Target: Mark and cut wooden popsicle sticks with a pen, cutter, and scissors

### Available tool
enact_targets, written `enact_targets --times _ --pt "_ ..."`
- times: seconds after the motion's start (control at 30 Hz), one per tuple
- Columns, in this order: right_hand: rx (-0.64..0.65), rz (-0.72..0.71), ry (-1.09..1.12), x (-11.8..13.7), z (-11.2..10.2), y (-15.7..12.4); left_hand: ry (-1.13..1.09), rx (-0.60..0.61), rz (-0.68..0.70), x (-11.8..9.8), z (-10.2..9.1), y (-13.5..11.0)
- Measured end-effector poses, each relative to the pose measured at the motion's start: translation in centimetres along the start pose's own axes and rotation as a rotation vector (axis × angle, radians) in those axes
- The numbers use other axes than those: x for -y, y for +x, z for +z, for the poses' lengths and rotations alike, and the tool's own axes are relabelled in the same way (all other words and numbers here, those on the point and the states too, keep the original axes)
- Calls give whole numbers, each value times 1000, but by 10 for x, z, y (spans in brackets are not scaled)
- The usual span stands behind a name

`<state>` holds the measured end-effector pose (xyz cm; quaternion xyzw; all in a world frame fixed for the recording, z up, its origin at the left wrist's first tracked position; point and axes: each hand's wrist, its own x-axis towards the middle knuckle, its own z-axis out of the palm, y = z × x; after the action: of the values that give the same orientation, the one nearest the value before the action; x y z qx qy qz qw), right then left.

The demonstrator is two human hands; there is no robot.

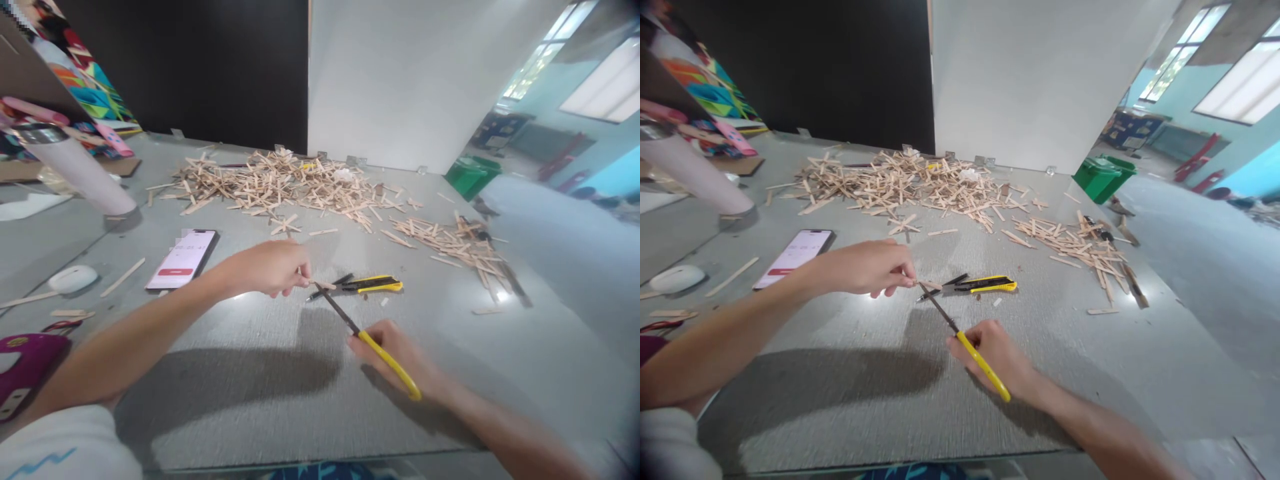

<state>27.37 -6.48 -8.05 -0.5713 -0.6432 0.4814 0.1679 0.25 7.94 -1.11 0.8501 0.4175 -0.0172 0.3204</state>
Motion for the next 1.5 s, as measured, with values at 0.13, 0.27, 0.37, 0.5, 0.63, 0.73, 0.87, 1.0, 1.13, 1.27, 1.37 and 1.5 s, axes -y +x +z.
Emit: enact_targets --times 0.13,0.27,0.37,0.5,0.63,0.73,0.87,1.0,1.13,1.27,1.37,1.5 --pt "-246 -111 -181 -18 8 13 67 -43 -60 -11 4 -2" --pt "-372 -199 -284 -26 9 18 162 -141 -40 -19 8 -4" --pt "-391 -201 -304 -25 7 16 233 -193 16 -16 11 -4" --pt "-386 -132 -388 -24 8 15 243 -190 68 -10 11 -4" --pt "-390 -105 -457 -23 6 17 256 -168 124 -9 7 -6" --pt "-395 -106 -468 -23 2 18 328 -186 154 -10 5 -9" --pt "-401 -129 -429 -22 -1 18 337 -250 145 -12 3 -10" --pt "-409 -133 -408 -23 -1 20 214 -360 129 -17 -1 -9" --pt "-414 -139 -409 -27 0 21 119 -529 122 -28 -7 -11" --pt "-430 -153 -423 -30 0 22 63 -587 113 -37 -14 -15" --pt "-435 -169 -430 -31 1 22 53 -612 127 -37 -16 -17" --pt "-431 -160 -434 -32 1 23 45 -630 140 -36 -16 -17"
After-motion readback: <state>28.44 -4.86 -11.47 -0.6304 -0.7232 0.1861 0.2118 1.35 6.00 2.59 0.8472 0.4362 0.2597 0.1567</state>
